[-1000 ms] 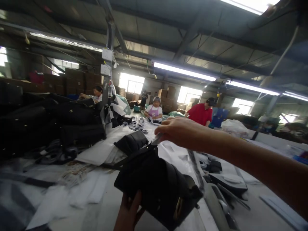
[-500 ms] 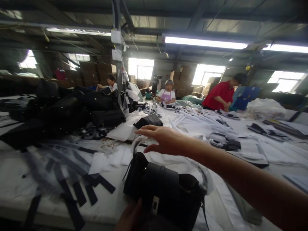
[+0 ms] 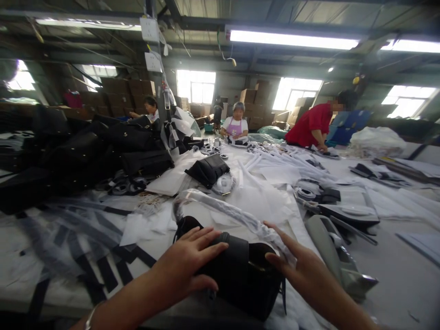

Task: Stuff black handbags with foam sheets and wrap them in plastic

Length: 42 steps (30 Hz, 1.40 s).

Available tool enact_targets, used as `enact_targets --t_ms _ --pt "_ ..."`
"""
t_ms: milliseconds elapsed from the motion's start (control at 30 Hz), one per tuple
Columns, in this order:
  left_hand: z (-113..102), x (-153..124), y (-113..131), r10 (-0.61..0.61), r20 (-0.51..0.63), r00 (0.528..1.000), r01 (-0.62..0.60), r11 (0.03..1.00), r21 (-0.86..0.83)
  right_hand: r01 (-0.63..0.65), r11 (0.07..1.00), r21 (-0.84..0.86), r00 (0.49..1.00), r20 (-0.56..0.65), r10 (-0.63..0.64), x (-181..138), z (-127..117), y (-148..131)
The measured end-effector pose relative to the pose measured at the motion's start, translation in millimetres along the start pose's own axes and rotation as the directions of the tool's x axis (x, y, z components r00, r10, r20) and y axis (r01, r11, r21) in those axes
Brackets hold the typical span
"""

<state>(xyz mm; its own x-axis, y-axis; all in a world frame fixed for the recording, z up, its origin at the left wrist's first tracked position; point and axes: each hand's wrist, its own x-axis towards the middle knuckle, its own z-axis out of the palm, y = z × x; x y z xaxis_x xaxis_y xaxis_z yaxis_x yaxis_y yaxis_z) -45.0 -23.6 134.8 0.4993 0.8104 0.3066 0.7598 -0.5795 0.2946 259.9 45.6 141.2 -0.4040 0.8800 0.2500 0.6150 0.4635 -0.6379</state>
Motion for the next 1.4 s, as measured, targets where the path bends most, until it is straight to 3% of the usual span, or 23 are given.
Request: enact_targets --t_ms 67,133,233,300,400,533,600,700,833,967,1133,1300,1400 --pt "2 14 1 0.020 0.088 0.996 -0.019 1.000 -0.013 -0.091 0.994 0.065 0.994 -0.052 0.095 -11 5 10" --pt "7 26 8 0.078 0.080 0.994 -0.072 0.995 -0.070 -0.179 0.964 0.199 0.970 -0.128 0.207 -22 15 20" --pt "17 46 25 0.192 0.027 0.981 -0.184 0.965 -0.186 -0.211 0.869 0.447 0.905 -0.246 0.346 -38 39 29" --pt "25 63 35 0.230 0.058 0.971 -0.210 0.946 -0.246 -0.216 0.821 0.529 0.847 -0.317 0.427 -45 54 28" --pt "38 87 46 0.178 0.113 0.977 -0.132 0.935 -0.330 -0.201 0.807 0.555 0.786 -0.401 0.471 -48 67 20" --pt "50 103 53 0.048 0.067 0.997 -0.007 0.862 -0.507 -0.107 0.773 0.625 0.763 -0.447 0.467 -44 73 11" --pt "55 103 52 -0.042 0.099 0.994 0.091 0.824 -0.559 -0.086 0.745 0.661 0.753 -0.447 0.483 -44 74 12" --pt "60 99 46 -0.078 0.159 0.984 0.156 0.806 -0.572 -0.098 0.726 0.681 0.745 -0.433 0.507 -47 76 17" --pt "52 97 35 0.028 0.112 0.993 0.038 0.836 -0.547 -0.108 0.732 0.672 0.748 -0.431 0.505 -51 77 23" --pt "38 100 34 0.164 0.171 0.971 -0.056 0.861 -0.505 -0.127 0.757 0.641 0.784 -0.403 0.473 -51 77 26" --pt "35 105 37 0.248 0.182 0.951 -0.169 0.915 -0.366 -0.096 0.725 0.682 0.777 -0.405 0.483 -49 77 24" --pt "45 106 27 0.310 0.216 0.926 -0.222 0.909 -0.351 -0.086 0.745 0.661 0.787 -0.413 0.458 -48 70 21" --pt "68 98 21 0.223 0.148 0.963 -0.171 0.938 -0.301 -0.033 0.736 0.676 0.824 -0.399 0.403 -47 66 20"
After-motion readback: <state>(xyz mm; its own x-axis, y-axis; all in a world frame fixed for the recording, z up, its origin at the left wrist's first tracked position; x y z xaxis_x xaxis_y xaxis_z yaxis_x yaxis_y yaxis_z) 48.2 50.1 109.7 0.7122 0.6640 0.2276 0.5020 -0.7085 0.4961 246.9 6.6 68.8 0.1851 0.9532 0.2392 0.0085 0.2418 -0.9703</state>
